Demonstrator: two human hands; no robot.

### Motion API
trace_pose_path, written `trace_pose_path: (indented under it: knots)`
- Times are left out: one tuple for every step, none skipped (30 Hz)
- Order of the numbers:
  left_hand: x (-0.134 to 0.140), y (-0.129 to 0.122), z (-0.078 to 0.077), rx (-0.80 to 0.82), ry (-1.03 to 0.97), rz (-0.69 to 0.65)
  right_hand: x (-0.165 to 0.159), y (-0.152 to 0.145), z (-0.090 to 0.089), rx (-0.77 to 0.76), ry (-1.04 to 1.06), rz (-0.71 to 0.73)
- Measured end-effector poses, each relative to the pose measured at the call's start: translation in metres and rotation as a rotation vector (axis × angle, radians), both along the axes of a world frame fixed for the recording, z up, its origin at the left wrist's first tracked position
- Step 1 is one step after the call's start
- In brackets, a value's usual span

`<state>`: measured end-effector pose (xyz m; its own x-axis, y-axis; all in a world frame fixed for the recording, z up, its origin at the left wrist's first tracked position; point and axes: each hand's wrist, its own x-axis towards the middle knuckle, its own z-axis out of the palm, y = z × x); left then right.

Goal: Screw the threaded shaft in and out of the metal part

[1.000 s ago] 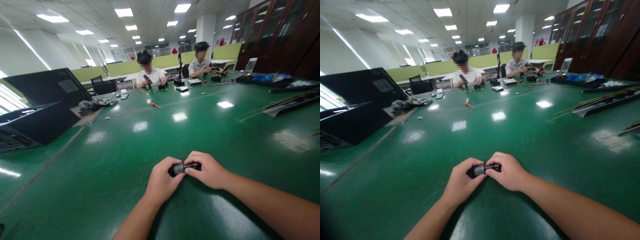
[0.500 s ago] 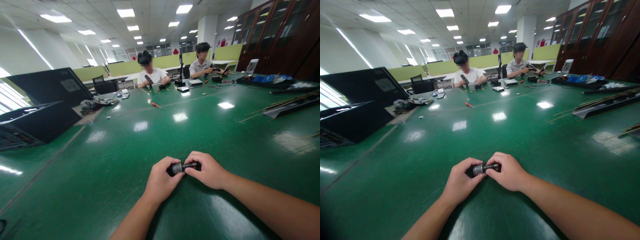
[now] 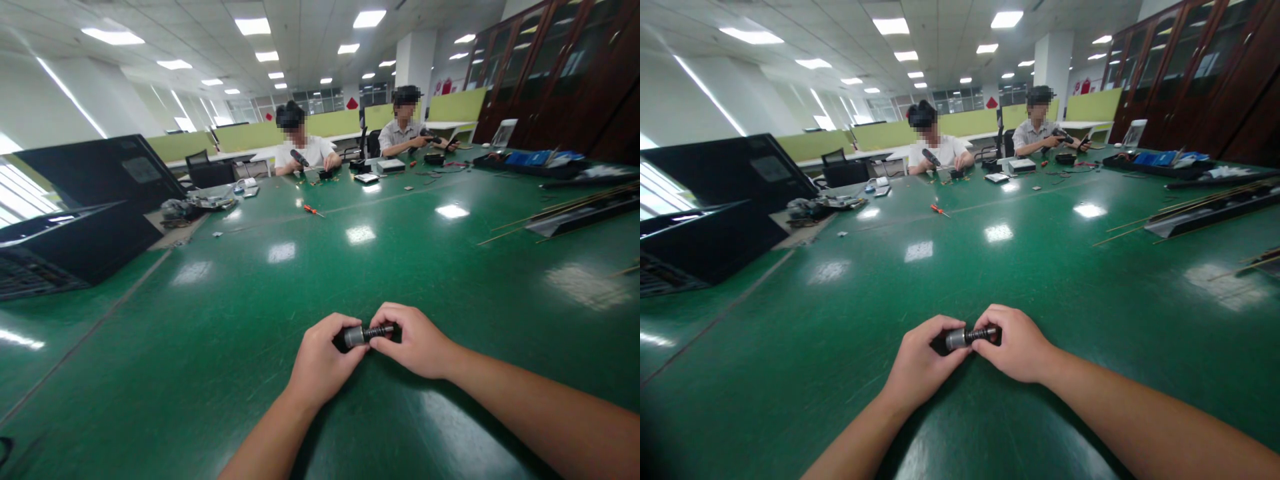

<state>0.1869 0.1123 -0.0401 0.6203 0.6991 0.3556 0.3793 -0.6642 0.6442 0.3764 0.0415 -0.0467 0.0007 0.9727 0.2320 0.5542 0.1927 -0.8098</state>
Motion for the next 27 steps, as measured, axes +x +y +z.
trace_pose_path:
  knots:
    - [-0.0001,0.0000,0.0001,0.000,0.001,0.002,0.0001,-0.0001,0.0001,-0.001,-0.004,-0.004]
    - [-0.0001,0.0000,0.0001,0.001,0.000,0.002,0.0003,-0.0002,0.0001,-0.003,-0.007,-0.008]
    - [-0.0001,0.0001,0.0000,0.001,-0.001,0.003,0.0003,-0.0002,0.0000,-0.005,-0.010,-0.010]
    - [-0.0001,0.0002,-0.0001,0.003,-0.002,0.003,0.0003,-0.0003,-0.0002,-0.007,-0.011,-0.012]
    - [-0.0001,0.0003,-0.0003,0.004,-0.003,0.004,0.0002,-0.0004,-0.0004,-0.009,-0.012,-0.012]
    - [-0.0001,0.0004,-0.0005,0.006,-0.003,0.003,0.0000,-0.0005,-0.0006,-0.009,-0.014,-0.012]
    - [-0.0002,0.0005,-0.0007,0.008,-0.003,0.002,-0.0002,-0.0006,-0.0008,-0.009,-0.016,-0.012]
    - [-0.0002,0.0006,-0.0009,0.010,-0.003,0.002,-0.0004,-0.0006,-0.0009,-0.009,-0.019,-0.013]
    - [-0.0003,0.0006,-0.0010,0.012,-0.001,0.002,-0.0006,-0.0006,-0.0010,-0.008,-0.023,-0.013]
    - [-0.0004,0.0007,-0.0010,0.012,0.001,0.002,-0.0008,-0.0006,-0.0010,-0.008,-0.028,-0.015]
    - [-0.0005,0.0007,-0.0008,0.012,0.005,0.002,-0.0008,-0.0005,-0.0010,-0.008,-0.032,-0.016]
    - [-0.0006,0.0006,-0.0006,0.012,0.008,0.002,-0.0008,-0.0004,-0.0010,-0.007,-0.036,-0.017]
    - [-0.0007,0.0006,-0.0003,0.013,0.010,0.002,-0.0006,-0.0002,-0.0009,-0.006,-0.037,-0.017]
    - [-0.0007,0.0005,0.0001,0.013,0.011,0.000,-0.0005,-0.0001,-0.0008,-0.005,-0.038,-0.016]
    - [-0.0007,0.0005,0.0004,0.014,0.009,-0.001,-0.0003,0.0001,-0.0007,-0.006,-0.036,-0.014]
    - [-0.0007,0.0004,0.0007,0.015,0.006,-0.003,-0.0002,0.0003,-0.0006,-0.009,-0.031,-0.012]
    - [-0.0006,0.0004,0.0010,0.016,0.004,-0.004,-0.0001,0.0004,-0.0005,-0.013,-0.026,-0.010]
    - [-0.0006,0.0003,0.0011,0.015,0.003,-0.004,0.0000,0.0005,-0.0004,-0.017,-0.021,-0.010]
    - [-0.0005,0.0003,0.0011,0.012,0.004,-0.004,0.0000,0.0005,-0.0003,-0.019,-0.016,-0.012]
    - [-0.0004,0.0003,0.0010,0.009,0.004,-0.002,-0.0001,0.0005,-0.0002,-0.020,-0.012,-0.016]
    - [-0.0003,0.0003,0.0009,0.008,0.003,0.000,-0.0002,0.0005,-0.0001,-0.021,-0.008,-0.021]
    - [-0.0002,0.0003,0.0007,0.006,0.002,0.004,-0.0003,0.0005,0.0000,-0.020,-0.005,-0.025]
    - [-0.0002,0.0002,0.0005,0.005,0.000,0.007,-0.0004,0.0005,0.0001,-0.020,-0.003,-0.029]
    - [-0.0001,0.0002,0.0004,0.003,-0.002,0.011,-0.0005,0.0005,0.0002,-0.020,-0.001,-0.033]
    - [0.0000,0.0002,0.0004,0.002,-0.003,0.014,-0.0007,0.0005,0.0002,-0.019,0.000,-0.035]
    - [0.0000,0.0001,0.0004,-0.001,-0.003,0.017,-0.0008,0.0006,0.0002,-0.016,0.000,-0.039]
    - [0.0001,0.0002,0.0004,-0.003,-0.005,0.019,-0.0008,0.0007,0.0003,-0.012,0.000,-0.043]
